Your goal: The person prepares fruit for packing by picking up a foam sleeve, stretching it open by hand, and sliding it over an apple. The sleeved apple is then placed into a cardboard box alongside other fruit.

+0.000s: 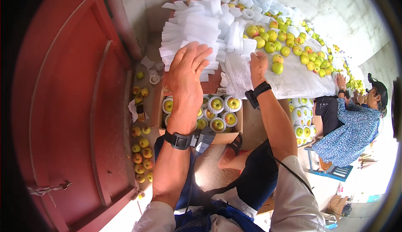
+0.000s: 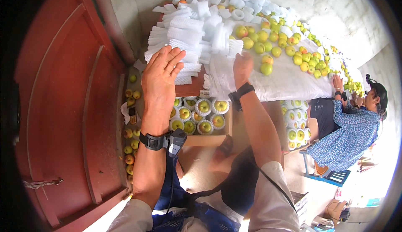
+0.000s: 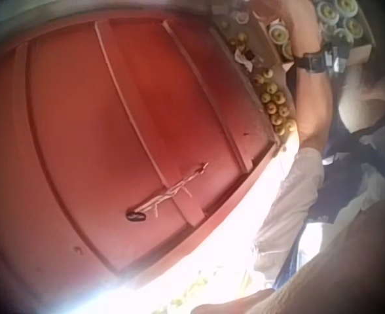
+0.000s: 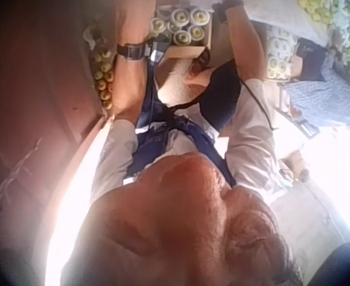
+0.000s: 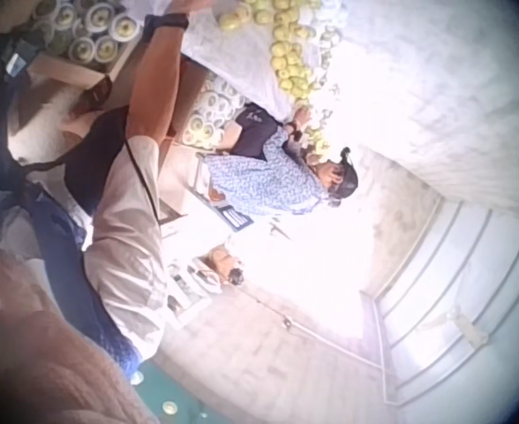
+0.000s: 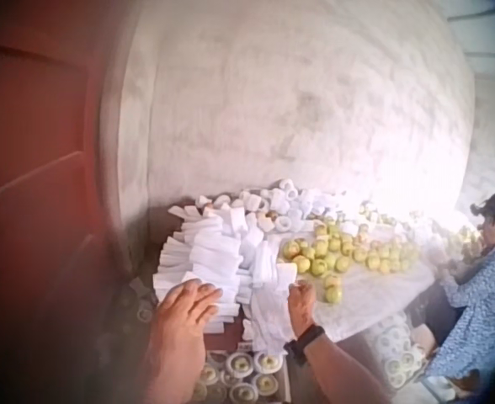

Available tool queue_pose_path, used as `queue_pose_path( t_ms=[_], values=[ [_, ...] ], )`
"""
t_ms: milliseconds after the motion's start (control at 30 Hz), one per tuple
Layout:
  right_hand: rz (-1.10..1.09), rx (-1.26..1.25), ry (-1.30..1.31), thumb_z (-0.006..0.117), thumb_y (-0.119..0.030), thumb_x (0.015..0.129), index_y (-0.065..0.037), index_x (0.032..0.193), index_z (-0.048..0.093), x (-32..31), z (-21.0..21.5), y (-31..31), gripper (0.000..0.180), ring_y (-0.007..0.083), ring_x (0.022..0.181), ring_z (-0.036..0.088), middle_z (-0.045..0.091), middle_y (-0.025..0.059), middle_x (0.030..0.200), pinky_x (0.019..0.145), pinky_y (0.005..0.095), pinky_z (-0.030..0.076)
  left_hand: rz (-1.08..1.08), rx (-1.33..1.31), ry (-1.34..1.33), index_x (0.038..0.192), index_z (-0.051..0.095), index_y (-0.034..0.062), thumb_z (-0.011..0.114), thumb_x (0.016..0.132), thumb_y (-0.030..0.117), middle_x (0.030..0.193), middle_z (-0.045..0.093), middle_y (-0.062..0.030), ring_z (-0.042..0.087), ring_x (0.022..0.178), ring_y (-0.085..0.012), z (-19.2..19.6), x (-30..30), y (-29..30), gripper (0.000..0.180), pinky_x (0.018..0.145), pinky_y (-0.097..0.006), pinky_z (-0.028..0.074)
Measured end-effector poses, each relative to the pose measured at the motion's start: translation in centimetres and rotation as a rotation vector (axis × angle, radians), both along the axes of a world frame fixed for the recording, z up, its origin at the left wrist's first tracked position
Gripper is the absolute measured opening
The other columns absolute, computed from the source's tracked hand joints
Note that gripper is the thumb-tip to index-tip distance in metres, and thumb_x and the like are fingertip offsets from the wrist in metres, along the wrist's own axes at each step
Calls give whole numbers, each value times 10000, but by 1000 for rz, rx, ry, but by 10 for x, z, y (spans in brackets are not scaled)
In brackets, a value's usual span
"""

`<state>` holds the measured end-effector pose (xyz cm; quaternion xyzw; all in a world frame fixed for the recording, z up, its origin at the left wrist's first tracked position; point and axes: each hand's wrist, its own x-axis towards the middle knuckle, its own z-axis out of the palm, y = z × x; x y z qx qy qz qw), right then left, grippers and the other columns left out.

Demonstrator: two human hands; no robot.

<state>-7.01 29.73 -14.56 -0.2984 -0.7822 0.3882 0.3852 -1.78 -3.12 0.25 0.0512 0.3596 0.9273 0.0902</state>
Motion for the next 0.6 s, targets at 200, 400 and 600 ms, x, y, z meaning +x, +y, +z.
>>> queue_pose_path(
  t_ms=[200, 400, 600],
  values=[
    [6, -95, 24, 816, -247, 787, 77, 1109, 676, -12, -12, 14, 478, 336, 965, 697, 721, 239, 1033, 889, 398, 530, -17, -11, -3, 1253, 578, -1, 601, 1039, 270, 1172, 673, -112, 660, 1150, -248, 0, 1, -2, 346, 953, -351, 478],
    [154, -353, 139, 776, -194, 818, 74, 983, 694, -3, 6, 0, 326, 217, 761, 676, 681, 108, 861, 706, 348, 519, -19, -29, -11, 1240, 588, 5, 587, 1045, 249, 1162, 679, -113, 672, 1125, -245, 0, 0, -3, 313, 937, -339, 485],
    [160, -544, 255, 735, -193, 872, -14, 1068, 638, 25, 46, 4, 283, 120, 617, 632, 632, 41, 872, 399, 212, 303, -47, -19, -13, 1217, 597, 10, 583, 1044, 230, 1123, 689, -110, 676, 1110, -244, 2, 0, -2, 281, 921, -333, 490]
  ],
)
